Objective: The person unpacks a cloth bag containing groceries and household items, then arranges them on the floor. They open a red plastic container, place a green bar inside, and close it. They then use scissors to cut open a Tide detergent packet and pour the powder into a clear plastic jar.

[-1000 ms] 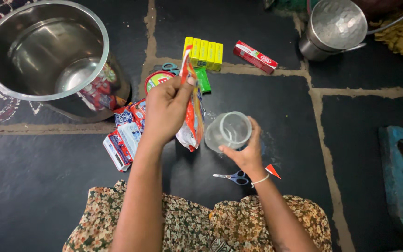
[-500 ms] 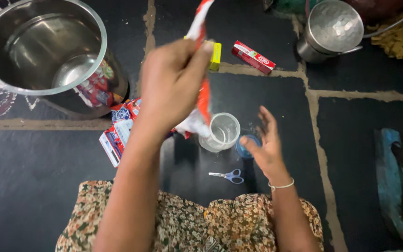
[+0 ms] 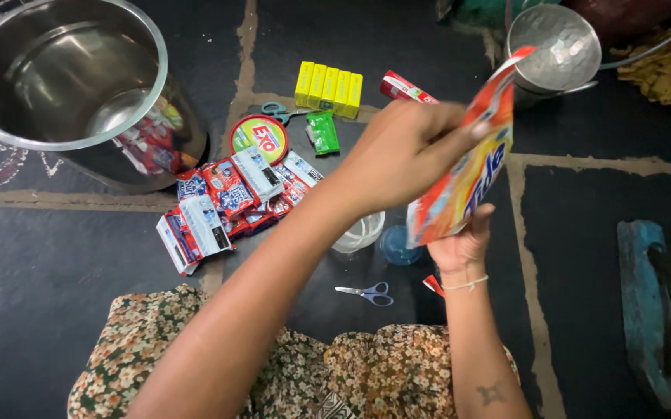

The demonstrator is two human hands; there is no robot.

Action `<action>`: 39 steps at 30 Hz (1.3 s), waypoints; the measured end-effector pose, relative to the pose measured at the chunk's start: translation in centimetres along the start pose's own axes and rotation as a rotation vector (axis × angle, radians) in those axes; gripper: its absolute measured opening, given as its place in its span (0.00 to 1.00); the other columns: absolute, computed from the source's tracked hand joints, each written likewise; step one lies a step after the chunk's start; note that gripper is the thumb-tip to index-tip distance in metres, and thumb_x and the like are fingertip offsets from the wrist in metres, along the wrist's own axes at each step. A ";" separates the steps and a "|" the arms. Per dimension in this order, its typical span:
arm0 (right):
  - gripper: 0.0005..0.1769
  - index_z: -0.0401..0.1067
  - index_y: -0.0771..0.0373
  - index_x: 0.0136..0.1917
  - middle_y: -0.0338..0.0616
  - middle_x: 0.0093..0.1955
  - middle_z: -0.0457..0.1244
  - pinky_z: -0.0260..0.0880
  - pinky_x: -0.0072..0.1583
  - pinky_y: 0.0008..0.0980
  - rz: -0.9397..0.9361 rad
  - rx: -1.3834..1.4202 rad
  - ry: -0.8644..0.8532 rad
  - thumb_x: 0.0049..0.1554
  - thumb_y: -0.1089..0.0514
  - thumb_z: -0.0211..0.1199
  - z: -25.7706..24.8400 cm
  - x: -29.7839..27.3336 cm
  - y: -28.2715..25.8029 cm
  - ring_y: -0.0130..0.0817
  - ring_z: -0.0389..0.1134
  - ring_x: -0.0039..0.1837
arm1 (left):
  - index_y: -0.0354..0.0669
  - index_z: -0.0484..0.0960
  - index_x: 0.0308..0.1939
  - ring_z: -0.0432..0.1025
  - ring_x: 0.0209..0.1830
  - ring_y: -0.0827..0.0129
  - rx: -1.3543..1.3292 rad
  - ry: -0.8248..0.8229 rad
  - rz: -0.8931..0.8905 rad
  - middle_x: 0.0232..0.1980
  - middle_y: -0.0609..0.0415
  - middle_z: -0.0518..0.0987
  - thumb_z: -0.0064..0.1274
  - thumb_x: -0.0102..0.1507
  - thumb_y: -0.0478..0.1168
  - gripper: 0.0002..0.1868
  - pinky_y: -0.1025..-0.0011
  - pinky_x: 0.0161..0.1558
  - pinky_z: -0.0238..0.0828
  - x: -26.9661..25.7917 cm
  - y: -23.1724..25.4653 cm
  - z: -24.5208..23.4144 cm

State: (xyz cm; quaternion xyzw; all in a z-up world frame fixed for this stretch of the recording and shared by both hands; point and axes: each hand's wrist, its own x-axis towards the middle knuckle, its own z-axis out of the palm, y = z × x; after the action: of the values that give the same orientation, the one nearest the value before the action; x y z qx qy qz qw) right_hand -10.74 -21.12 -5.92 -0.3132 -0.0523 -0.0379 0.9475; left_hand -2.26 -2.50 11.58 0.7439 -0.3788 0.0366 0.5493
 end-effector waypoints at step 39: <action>0.39 0.65 0.64 0.70 0.45 0.60 0.68 0.73 0.67 0.42 -0.137 -0.322 0.373 0.47 0.62 0.73 -4.8 -0.4 -1.6 0.39 0.71 0.64 | 0.34 0.84 0.44 0.77 0.34 0.74 -0.226 0.244 -0.430 0.35 0.50 0.85 0.59 0.63 0.37 0.09 0.73 0.39 0.74 -9.6 -13.0 3.9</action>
State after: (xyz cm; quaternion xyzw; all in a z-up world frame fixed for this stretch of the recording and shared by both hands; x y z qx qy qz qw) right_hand -10.98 -25.24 -8.89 -0.4432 0.1090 -0.1671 0.8739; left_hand -2.63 0.71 -4.76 0.7313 -0.1447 -0.0341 0.6657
